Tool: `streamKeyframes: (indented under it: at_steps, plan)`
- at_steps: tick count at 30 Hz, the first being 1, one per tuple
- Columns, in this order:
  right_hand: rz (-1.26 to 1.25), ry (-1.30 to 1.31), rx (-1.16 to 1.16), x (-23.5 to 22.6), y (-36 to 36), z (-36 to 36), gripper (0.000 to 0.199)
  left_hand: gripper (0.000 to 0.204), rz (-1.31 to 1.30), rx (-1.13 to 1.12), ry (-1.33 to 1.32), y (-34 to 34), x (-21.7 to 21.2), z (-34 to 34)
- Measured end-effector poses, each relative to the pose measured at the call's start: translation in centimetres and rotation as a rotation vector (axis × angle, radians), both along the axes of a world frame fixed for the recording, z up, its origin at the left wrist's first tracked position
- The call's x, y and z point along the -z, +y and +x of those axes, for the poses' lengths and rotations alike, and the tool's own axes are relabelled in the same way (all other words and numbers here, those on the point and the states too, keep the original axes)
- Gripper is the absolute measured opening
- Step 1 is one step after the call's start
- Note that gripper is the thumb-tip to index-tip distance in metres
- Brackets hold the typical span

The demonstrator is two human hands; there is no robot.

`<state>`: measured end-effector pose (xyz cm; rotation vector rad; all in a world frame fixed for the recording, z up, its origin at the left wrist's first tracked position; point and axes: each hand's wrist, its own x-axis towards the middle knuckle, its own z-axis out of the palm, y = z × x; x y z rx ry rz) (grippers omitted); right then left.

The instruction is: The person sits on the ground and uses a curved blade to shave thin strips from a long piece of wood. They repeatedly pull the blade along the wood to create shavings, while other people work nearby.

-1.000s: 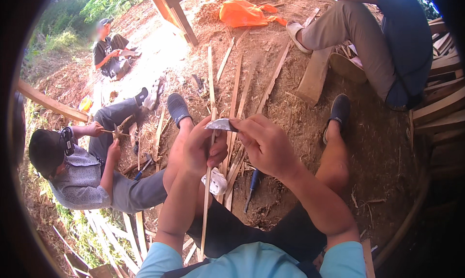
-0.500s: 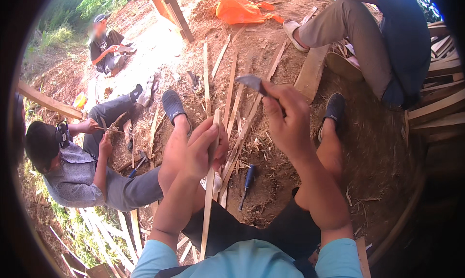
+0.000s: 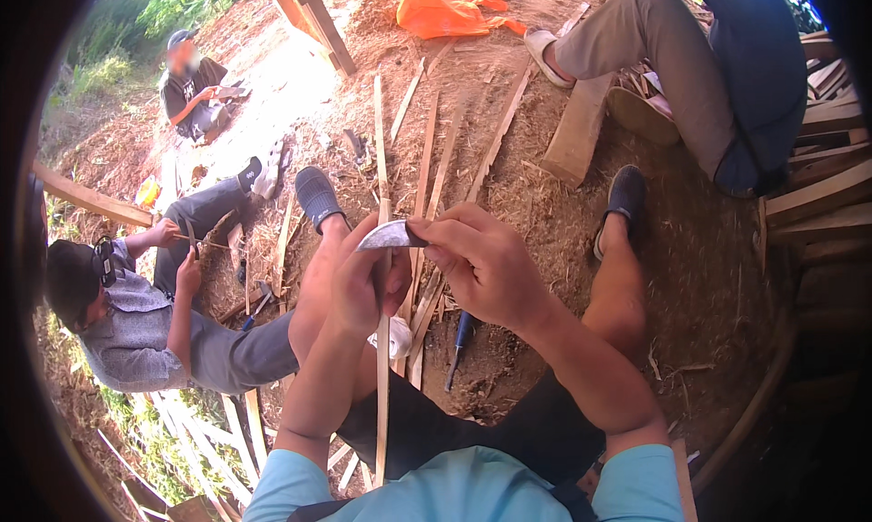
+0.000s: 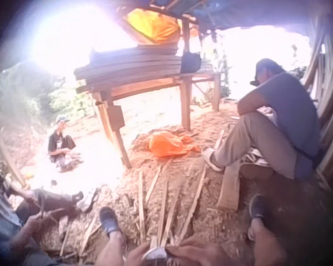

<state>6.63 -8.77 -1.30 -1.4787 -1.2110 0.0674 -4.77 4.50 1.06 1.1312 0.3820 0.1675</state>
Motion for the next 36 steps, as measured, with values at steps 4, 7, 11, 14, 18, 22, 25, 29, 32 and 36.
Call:
streamKeyframes:
  at_steps: [4,7,11,14,18,22,25,29,32,36]
  plan:
    - [0.020,-0.003,0.022,-0.1,-0.3,0.2,0.020,0.023,0.055,-0.008,0.004,-1.0,0.0,-0.1]
    - [0.001,0.036,0.235,1.0,-0.2,2.1,0.020,0.021,-0.008,0.071,0.036,-3.3,-0.5,-0.5]
    - [0.073,0.331,0.390,0.0,-0.4,4.6,0.028,0.020,0.126,0.277,0.022,-5.6,-0.4,-1.0]
    - [0.060,0.436,0.240,-0.1,-1.7,3.1,0.030,0.021,0.078,0.134,0.078,-3.6,0.0,0.3]
    - [-0.029,0.631,0.036,-1.2,-1.8,0.2,0.035,0.022,0.060,0.035,0.096,-2.8,0.9,0.8]
    - [-0.066,0.683,0.038,-1.8,-2.2,-0.3,0.040,0.029,0.083,0.032,0.116,-2.8,0.4,0.7]
    - [-0.079,0.610,0.108,-2.3,-2.1,-0.3,0.039,0.029,0.052,0.022,0.123,-2.9,0.3,0.9]
    - [-0.048,0.412,0.221,-2.1,-1.7,-0.2,0.035,0.028,0.065,0.005,0.120,-3.5,0.3,1.1]
    - [-0.094,0.269,0.258,-2.2,-1.6,-0.1,0.036,0.030,0.110,-0.011,0.140,-3.7,0.4,1.1]
    - [-0.028,-0.002,0.302,-1.6,-1.3,-0.3,0.038,0.037,0.214,-0.032,0.170,-3.8,1.3,0.9]
